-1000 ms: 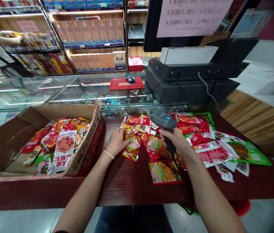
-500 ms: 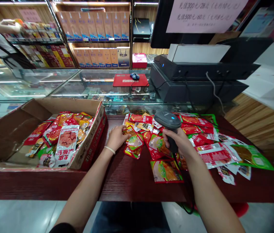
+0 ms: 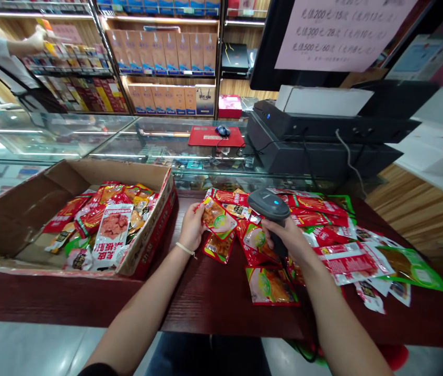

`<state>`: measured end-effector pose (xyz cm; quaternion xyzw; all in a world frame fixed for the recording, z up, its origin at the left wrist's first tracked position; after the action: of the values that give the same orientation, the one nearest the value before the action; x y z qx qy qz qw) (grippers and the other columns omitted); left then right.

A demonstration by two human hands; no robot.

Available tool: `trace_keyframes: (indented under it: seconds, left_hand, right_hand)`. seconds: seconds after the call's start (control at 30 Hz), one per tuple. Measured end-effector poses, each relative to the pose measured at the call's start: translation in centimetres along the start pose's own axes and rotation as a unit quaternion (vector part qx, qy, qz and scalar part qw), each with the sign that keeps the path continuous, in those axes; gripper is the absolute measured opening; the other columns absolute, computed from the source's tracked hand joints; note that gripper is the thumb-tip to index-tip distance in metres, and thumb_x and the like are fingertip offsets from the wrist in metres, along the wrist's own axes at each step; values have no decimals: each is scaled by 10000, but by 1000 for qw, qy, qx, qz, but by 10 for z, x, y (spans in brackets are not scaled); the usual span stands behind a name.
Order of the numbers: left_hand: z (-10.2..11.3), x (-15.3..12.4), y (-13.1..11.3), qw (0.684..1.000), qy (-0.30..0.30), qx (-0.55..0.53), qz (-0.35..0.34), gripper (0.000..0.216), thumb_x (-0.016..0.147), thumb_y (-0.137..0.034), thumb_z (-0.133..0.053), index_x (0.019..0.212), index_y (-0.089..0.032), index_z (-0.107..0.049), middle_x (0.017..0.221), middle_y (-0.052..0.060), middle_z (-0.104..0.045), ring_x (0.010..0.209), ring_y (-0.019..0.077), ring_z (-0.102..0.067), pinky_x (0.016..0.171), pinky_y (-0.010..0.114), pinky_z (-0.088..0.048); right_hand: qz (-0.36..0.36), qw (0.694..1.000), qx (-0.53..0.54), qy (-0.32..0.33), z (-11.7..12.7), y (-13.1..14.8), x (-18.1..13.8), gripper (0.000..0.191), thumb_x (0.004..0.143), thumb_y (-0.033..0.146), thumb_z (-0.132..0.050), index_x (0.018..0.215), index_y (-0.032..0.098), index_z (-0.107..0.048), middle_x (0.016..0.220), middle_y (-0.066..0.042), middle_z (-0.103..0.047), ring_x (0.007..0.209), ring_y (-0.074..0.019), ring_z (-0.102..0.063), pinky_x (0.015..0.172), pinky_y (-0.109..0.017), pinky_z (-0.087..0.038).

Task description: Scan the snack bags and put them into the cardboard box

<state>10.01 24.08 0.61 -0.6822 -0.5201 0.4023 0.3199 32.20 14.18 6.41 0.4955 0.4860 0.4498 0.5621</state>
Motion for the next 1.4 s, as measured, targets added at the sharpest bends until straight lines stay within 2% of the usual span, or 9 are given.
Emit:
trace_keyframes:
  seconds: [0.1,0.27,0.47,0.67,1.0,1.13,1.23,1.3,1.4]
  left_hand:
    - [2,-1,7,998,-24,-50,36,357,721,-313,-725,1005,-199,-541,899,15,-666,731,134,-643,629,249,-518]
    - [-1,2,4,998,8,-68,-2,423,656,-128,-717,1045,-182,-560,984,33,-694,878,147,-663,807,277,-522]
    - [-6,4,4,995,51,-87,-12,369,671,-158,-743,1015,-149,-611,1038,74,-710,929,178,-674,866,312,-522]
    - [-10,2,0,994,47,-93,-24,430,669,-156,-752,1078,-133,-624,1073,114,-710,965,228,-682,875,357,-531]
    - [-8,0,-4,994,46,-76,-60,354,669,-244,-795,976,-155,-641,992,60,-724,885,157,-675,865,297,-508]
    - [-26,-17,-39,990,43,-6,-135,346,706,-331,-769,973,-142,-656,967,70,-729,844,170,-677,818,305,-518]
    - [-45,-46,-85,972,75,96,-202,334,758,-368,-722,1002,-145,-671,941,68,-732,809,175,-677,774,295,-528]
    - [-50,-70,-124,940,85,197,-265,329,774,-366,-707,1029,-162,-672,968,62,-728,821,177,-674,766,286,-531]
    - [-30,-100,-183,878,26,331,-346,350,798,-365,-674,1099,-188,-656,1020,52,-715,863,178,-665,785,282,-533]
  right_hand:
    - [-14,1000,0,9,-8,-3,-1,363,752,501,-729,808,226,-499,524,62,-524,380,-104,-455,394,-240,-345]
    - [-41,997,-31,61,-26,-5,-6,353,730,470,-756,887,243,-537,520,56,-537,401,-125,-469,401,-253,-368]
    - [-29,991,-90,92,-36,-4,-12,320,738,422,-760,948,254,-586,509,53,-545,403,-136,-478,423,-269,-395]
    - [-30,991,-90,89,-36,-3,-13,287,753,462,-731,765,226,-566,478,38,-520,402,-131,-462,427,-269,-360]
    - [-23,998,-15,61,-25,-3,-8,347,741,478,-731,760,221,-500,508,56,-522,399,-109,-463,414,-244,-341]
    - [-12,999,22,22,-17,4,-7,377,726,494,-729,701,221,-471,496,63,-501,368,-97,-441,379,-240,-347]
    - [9,999,37,17,-13,10,-8,371,731,491,-727,692,216,-481,497,64,-489,364,-94,-437,371,-239,-361]
    - [25,998,51,21,-11,13,-8,359,750,484,-718,695,210,-493,507,60,-490,370,-88,-441,372,-231,-362]
    - [26,997,68,15,-8,10,-7,347,751,466,-729,714,203,-505,517,59,-496,376,-82,-445,367,-215,-355]
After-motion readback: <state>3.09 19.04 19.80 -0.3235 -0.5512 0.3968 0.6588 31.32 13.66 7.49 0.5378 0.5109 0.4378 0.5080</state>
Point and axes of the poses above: each hand's wrist, its own x-axis towards the middle knuckle, its own z-axis out of the back of the hand, y = z × x, the point moved 7 cm from there along x, towards the middle knuckle
